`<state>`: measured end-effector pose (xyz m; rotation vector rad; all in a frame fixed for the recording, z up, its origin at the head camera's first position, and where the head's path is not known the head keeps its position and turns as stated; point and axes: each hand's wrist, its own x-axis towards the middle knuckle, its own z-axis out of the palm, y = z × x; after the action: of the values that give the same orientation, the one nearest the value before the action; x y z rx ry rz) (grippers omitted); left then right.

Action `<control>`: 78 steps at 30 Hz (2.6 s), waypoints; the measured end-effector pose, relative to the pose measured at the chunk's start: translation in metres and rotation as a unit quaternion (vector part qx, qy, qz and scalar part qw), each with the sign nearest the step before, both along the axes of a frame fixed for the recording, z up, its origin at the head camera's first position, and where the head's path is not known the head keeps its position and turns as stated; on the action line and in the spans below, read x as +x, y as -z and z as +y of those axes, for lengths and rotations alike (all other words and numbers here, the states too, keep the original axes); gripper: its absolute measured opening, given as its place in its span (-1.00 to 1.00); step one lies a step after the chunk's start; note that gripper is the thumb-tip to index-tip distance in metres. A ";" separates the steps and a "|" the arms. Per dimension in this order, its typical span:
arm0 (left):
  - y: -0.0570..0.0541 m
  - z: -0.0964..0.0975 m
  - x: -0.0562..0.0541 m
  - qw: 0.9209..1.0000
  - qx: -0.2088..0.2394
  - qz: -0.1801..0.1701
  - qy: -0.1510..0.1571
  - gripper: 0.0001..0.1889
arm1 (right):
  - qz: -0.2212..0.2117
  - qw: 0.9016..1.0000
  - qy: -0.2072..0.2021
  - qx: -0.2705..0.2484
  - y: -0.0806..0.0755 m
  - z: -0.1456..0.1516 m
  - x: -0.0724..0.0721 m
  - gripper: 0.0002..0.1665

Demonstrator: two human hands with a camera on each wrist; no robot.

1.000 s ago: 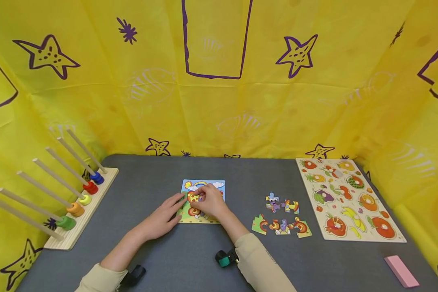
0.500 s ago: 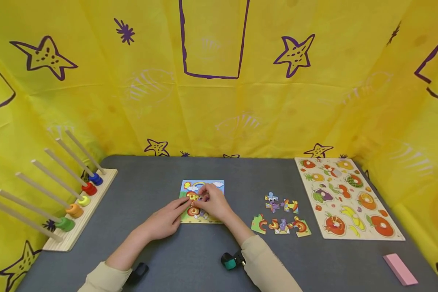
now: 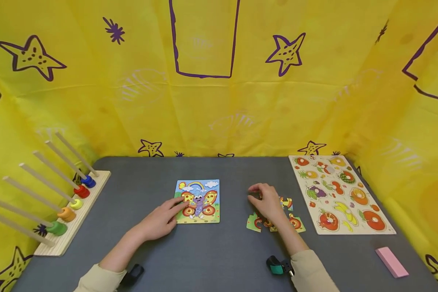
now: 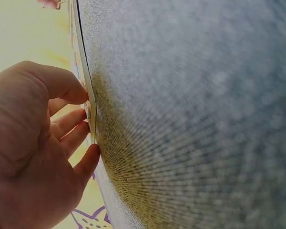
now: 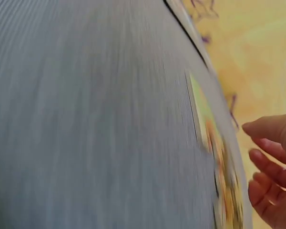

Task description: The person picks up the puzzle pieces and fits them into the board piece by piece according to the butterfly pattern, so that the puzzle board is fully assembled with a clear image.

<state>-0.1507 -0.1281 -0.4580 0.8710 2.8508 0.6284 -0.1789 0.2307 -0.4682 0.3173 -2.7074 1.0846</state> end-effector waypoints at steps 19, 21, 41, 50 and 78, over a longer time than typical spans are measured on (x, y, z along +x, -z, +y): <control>0.001 0.001 -0.002 1.000 0.004 -0.022 0.006 -0.46 | -0.085 0.992 0.016 0.090 -0.003 0.058 0.013 -0.41; 0.001 0.001 -0.001 1.000 0.004 -0.025 0.004 -0.46 | -0.084 0.992 0.010 0.096 -0.003 0.058 0.010 -0.43; 0.001 0.000 -0.001 0.999 0.003 -0.034 0.001 -0.46 | -0.106 0.990 0.019 -0.096 0.000 0.017 0.002 -0.75; 0.001 -0.001 -0.001 0.999 0.002 -0.034 0.004 -0.46 | -0.142 0.976 -0.024 -0.166 -0.003 -0.045 -0.006 -0.75; 0.002 0.001 -0.001 0.999 -0.035 -0.036 0.010 -0.43 | -0.076 0.996 -0.018 -0.044 0.010 -0.137 -0.027 -0.85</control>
<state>-0.1521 -0.1270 -0.4596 0.8470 2.7786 0.5439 -0.2059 0.0935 -0.4782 0.2805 -2.7832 1.2828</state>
